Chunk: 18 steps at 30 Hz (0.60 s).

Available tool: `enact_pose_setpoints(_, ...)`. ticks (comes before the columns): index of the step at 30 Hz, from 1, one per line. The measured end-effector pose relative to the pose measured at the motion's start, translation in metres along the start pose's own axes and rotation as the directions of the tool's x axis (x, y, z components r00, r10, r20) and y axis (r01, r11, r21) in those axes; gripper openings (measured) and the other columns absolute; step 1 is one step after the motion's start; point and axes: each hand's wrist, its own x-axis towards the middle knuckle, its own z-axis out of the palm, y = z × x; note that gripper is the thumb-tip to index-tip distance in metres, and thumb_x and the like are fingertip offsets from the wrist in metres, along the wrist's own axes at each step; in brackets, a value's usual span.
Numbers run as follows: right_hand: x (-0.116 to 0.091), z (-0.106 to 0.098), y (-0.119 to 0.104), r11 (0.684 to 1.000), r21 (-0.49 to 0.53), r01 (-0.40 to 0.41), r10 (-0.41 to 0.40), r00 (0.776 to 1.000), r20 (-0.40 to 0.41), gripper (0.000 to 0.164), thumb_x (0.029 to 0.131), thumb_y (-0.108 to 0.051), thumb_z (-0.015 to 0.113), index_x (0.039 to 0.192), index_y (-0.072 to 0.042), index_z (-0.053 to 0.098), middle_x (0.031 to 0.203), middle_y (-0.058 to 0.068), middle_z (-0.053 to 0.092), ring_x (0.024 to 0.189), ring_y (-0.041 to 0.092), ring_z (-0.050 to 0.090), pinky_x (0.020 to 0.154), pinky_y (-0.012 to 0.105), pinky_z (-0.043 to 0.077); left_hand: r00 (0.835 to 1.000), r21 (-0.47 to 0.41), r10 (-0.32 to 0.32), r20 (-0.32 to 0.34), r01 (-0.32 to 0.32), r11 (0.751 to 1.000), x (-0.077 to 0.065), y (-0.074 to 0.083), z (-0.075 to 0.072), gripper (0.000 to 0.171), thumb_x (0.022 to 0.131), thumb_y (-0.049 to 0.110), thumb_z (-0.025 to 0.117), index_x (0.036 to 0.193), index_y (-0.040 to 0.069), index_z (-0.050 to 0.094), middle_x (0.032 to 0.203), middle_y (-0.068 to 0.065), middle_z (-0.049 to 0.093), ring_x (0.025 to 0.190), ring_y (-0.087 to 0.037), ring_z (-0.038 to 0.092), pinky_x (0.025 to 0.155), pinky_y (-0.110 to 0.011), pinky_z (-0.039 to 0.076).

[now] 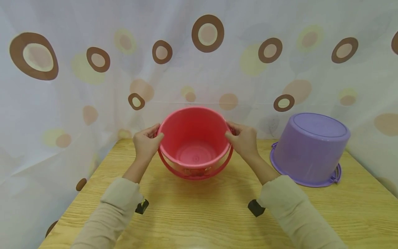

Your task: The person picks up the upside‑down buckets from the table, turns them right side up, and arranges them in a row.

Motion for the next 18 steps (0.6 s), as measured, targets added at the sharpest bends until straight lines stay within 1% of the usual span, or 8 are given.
enact_pose_setpoints(3, 0.001, 0.001, 0.002, 0.999, -0.029, -0.012, 0.012, 1.0, 0.011, 0.033, 0.081, -0.001, 0.059, 0.113, 0.005, 0.063, 0.103, 0.023, 0.067, 0.064, 0.019, 0.063, 0.048, 0.008, 0.043, 0.999, 0.033, -0.025, 0.022, 0.025, 0.999, 0.002, -0.001, 0.0, 0.031, 0.077, 0.001, 0.067, 0.108, -0.004, 0.066, 0.106, -0.02, 0.066, 0.094, -0.022, 0.067, 0.063, -0.003, 0.047)
enact_pose_setpoints(5, 0.003, 0.002, 0.002, 0.999, -0.038, -0.019, 0.02, 1.0, 0.018, 0.033, 0.08, -0.001, 0.059, 0.112, 0.005, 0.064, 0.102, 0.023, 0.068, 0.063, 0.015, 0.061, 0.047, 0.008, 0.041, 0.999, 0.054, -0.041, 0.03, 0.039, 0.998, 0.003, -0.001, -0.001, 0.031, 0.077, 0.002, 0.067, 0.108, -0.003, 0.067, 0.105, -0.02, 0.066, 0.09, -0.018, 0.068, 0.062, -0.003, 0.047)
enact_pose_setpoints(7, 0.004, 0.004, 0.003, 0.999, -0.045, -0.029, 0.03, 0.999, 0.027, 0.032, 0.079, 0.0, 0.059, 0.111, 0.005, 0.064, 0.103, 0.023, 0.067, 0.061, 0.011, 0.058, 0.047, 0.009, 0.041, 0.998, 0.07, -0.057, 0.04, 0.054, 0.996, 0.004, -0.001, -0.001, 0.031, 0.078, 0.002, 0.068, 0.108, -0.003, 0.067, 0.106, -0.019, 0.066, 0.089, -0.017, 0.068, 0.062, -0.004, 0.048)
enact_pose_setpoints(12, 0.008, 0.008, 0.004, 0.995, -0.062, -0.072, 0.077, 0.995, 0.067, 0.031, 0.08, 0.0, 0.057, 0.109, 0.005, 0.066, 0.097, 0.024, 0.069, 0.055, 0.004, 0.053, 0.046, 0.01, 0.041, 0.991, 0.088, -0.111, 0.078, 0.104, 0.991, 0.009, -0.004, -0.001, 0.033, 0.079, 0.003, 0.066, 0.112, -0.003, 0.065, 0.111, -0.019, 0.065, 0.1, -0.026, 0.066, 0.069, -0.012, 0.053)
enact_pose_setpoints(15, 0.01, 0.01, 0.004, 0.992, -0.081, -0.098, 0.105, 0.991, 0.086, 0.031, 0.081, 0.0, 0.056, 0.109, 0.005, 0.066, 0.093, 0.023, 0.07, 0.056, 0.004, 0.053, 0.047, 0.01, 0.042, 0.986, 0.097, -0.143, 0.092, 0.134, 0.986, 0.012, -0.006, -0.001, 0.034, 0.08, 0.004, 0.066, 0.114, -0.002, 0.064, 0.113, -0.018, 0.064, 0.103, -0.027, 0.064, 0.072, -0.017, 0.054)
enact_pose_setpoints(18, 0.012, 0.012, 0.004, 0.989, -0.098, -0.111, 0.12, 0.989, 0.091, 0.03, 0.081, -0.002, 0.056, 0.109, 0.004, 0.066, 0.095, 0.022, 0.07, 0.061, 0.006, 0.056, 0.05, 0.011, 0.043, 0.982, 0.112, -0.165, 0.094, 0.154, 0.982, 0.016, -0.008, 0.0, 0.034, 0.08, 0.004, 0.066, 0.114, -0.001, 0.065, 0.112, -0.017, 0.065, 0.103, -0.026, 0.064, 0.071, -0.016, 0.054)
